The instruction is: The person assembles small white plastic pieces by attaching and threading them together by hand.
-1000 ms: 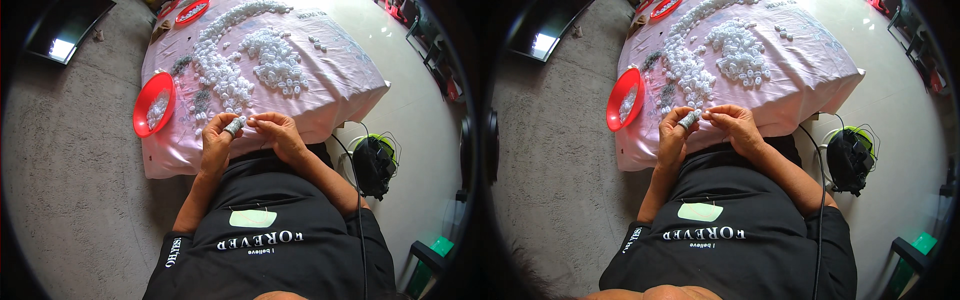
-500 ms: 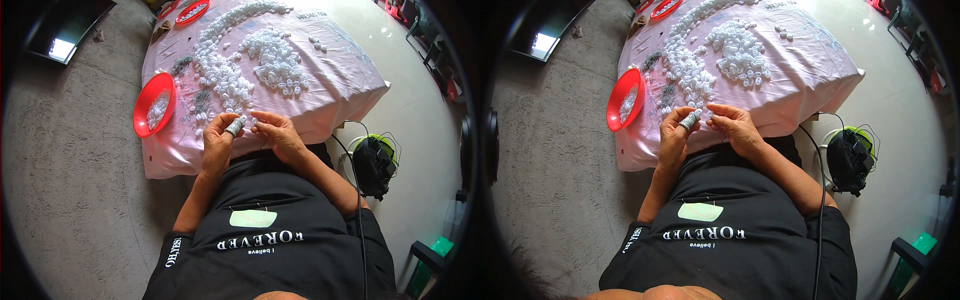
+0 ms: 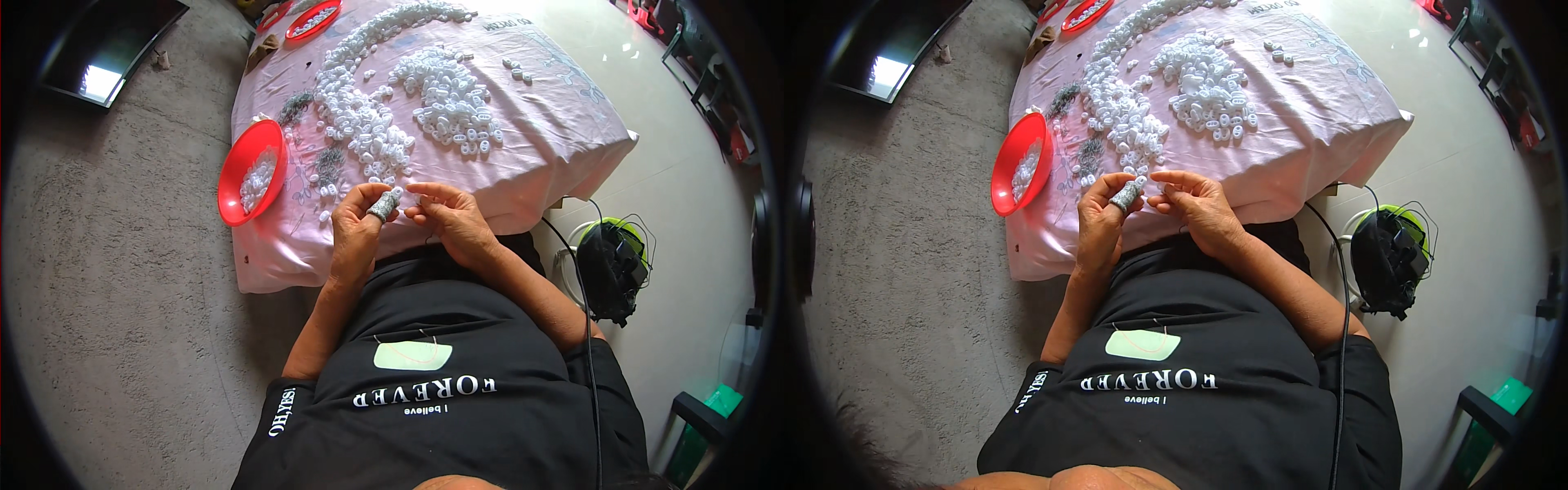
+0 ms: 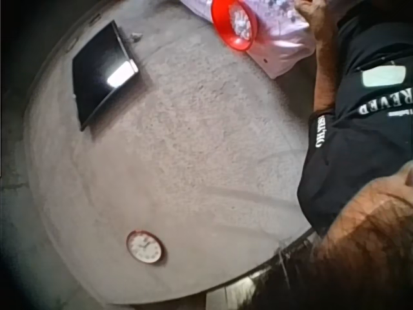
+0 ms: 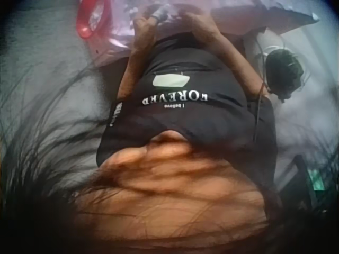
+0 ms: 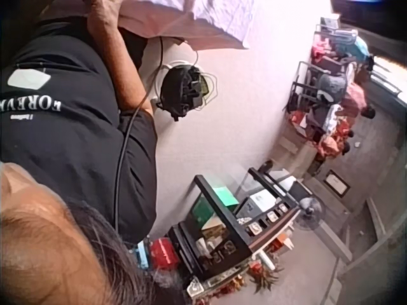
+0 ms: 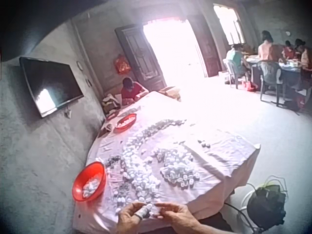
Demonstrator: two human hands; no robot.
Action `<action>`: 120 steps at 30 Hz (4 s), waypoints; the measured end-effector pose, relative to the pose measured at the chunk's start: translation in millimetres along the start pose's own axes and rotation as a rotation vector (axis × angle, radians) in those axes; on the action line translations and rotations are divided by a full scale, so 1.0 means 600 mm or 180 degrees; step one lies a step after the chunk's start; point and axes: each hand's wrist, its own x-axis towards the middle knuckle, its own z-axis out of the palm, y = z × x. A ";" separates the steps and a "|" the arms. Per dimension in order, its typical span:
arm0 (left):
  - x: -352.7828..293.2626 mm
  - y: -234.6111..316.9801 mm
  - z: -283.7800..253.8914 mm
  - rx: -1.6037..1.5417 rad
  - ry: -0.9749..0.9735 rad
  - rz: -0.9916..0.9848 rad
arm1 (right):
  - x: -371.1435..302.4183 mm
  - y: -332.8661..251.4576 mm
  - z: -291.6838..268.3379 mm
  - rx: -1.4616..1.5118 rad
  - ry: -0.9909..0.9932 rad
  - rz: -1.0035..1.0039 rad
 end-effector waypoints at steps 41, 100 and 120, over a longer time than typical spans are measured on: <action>-0.014 -0.002 0.016 0.2069 0.0002 0.1189 | 0.004 0.002 -0.002 -0.0714 0.0064 -0.0030; 0.007 -0.020 -0.003 0.1349 -0.0425 0.0283 | 0.021 -0.013 -0.010 -0.1751 0.0213 -0.0173; 0.011 -0.042 -0.009 0.1284 -0.0251 0.0236 | 0.017 -0.011 -0.003 -0.1626 0.0138 -0.0213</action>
